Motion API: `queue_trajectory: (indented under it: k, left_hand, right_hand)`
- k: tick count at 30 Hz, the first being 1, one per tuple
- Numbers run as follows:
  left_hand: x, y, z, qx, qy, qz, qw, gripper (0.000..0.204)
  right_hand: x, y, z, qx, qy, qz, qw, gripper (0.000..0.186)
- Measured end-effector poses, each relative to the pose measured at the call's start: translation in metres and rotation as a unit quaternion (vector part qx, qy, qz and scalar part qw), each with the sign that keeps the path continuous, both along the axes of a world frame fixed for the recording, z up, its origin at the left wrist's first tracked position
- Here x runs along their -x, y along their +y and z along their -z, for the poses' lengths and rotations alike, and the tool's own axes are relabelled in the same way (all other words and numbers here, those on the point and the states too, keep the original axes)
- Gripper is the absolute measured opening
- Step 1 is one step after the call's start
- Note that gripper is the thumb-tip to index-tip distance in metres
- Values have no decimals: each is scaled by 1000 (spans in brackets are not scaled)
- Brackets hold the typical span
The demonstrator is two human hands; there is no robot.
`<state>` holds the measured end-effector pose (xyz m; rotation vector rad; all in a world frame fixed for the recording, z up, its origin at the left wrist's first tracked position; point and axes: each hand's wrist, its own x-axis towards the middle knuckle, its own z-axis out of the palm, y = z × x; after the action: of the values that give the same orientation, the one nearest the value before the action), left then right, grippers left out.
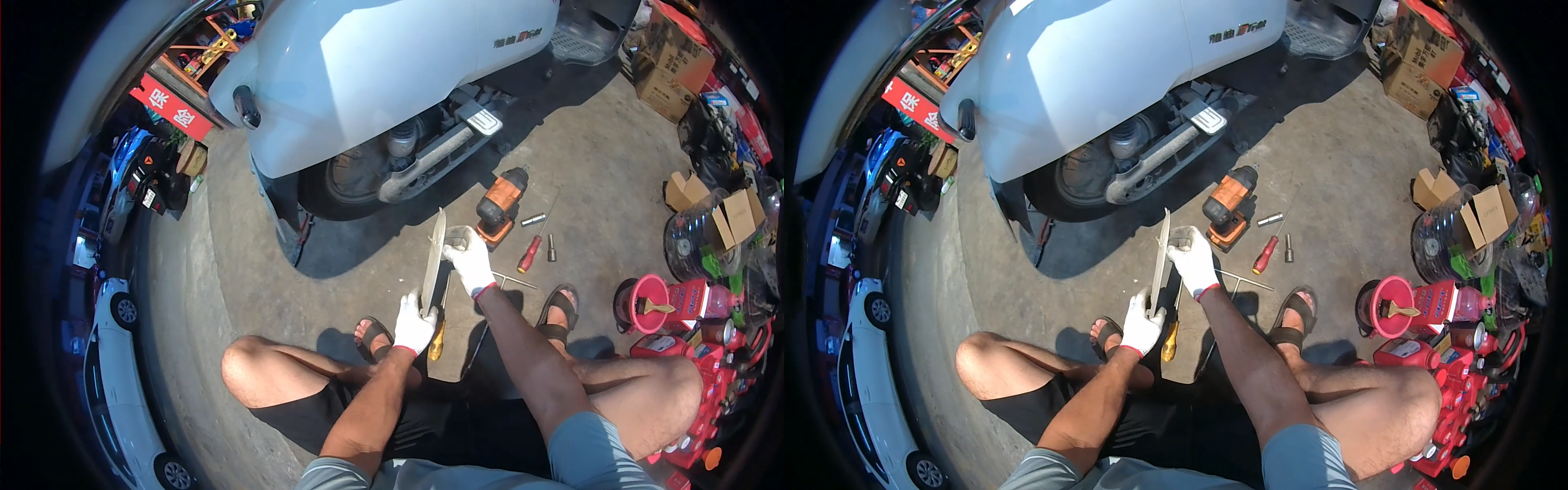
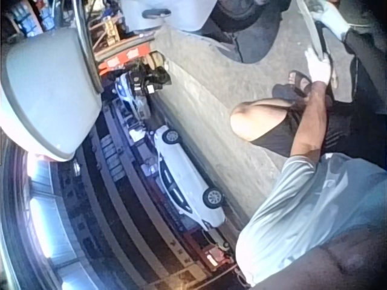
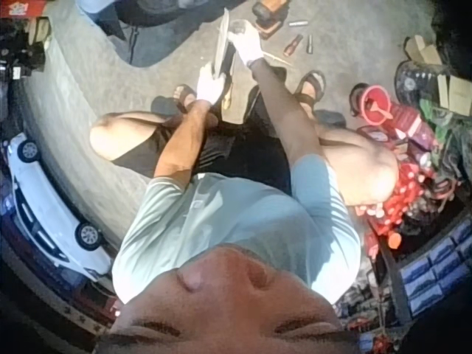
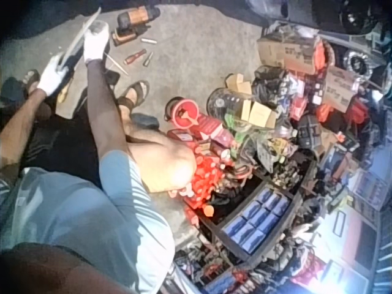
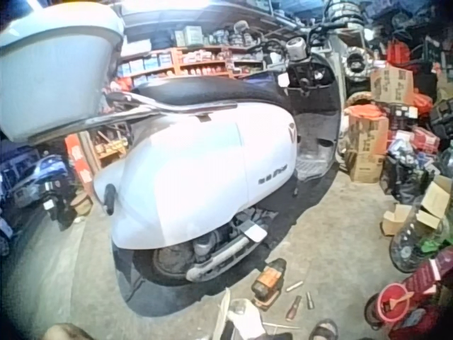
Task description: The person selects tools from a cart, cleans a small component with a cloth, uses a screwdriver on a plastic panel, and then uses a power drill on the rear wheel nut of a scooter.
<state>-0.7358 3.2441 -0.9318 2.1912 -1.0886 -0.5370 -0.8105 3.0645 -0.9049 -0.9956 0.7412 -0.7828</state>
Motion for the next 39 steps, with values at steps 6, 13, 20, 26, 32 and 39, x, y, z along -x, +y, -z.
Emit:
queue_trajectory:
  k: [6, 13, 20, 26, 32, 39]
  left_hand:
    - [3, -3, -3, -1, 26, -3, 1000, 55]
    - [3, -4, -2, 5, 25, -3, 1000, 55]
    - [6, -9, -24, -58, -44, -43, 996, 67]
    - [19, -22, -43, -69, -113, -79, 988, 76]
    - [31, -24, -47, -85, -119, -97, 984, 76]
    - [30, -23, -40, -71, -153, -90, 982, 69]
  right_hand:
    - [0, -2, 3, 25, 7, -7, 1000, 30]
    - [0, -1, -3, 35, 14, -17, 999, 31]
    - [-1, 14, -39, 203, 200, 53, 957, 30]
    - [3, 11, -18, 262, 268, 75, 924, 27]
    - [-6, 7, -5, 177, 279, 134, 934, 22]
    - [-10, 0, 14, 187, 275, 147, 932, 14]
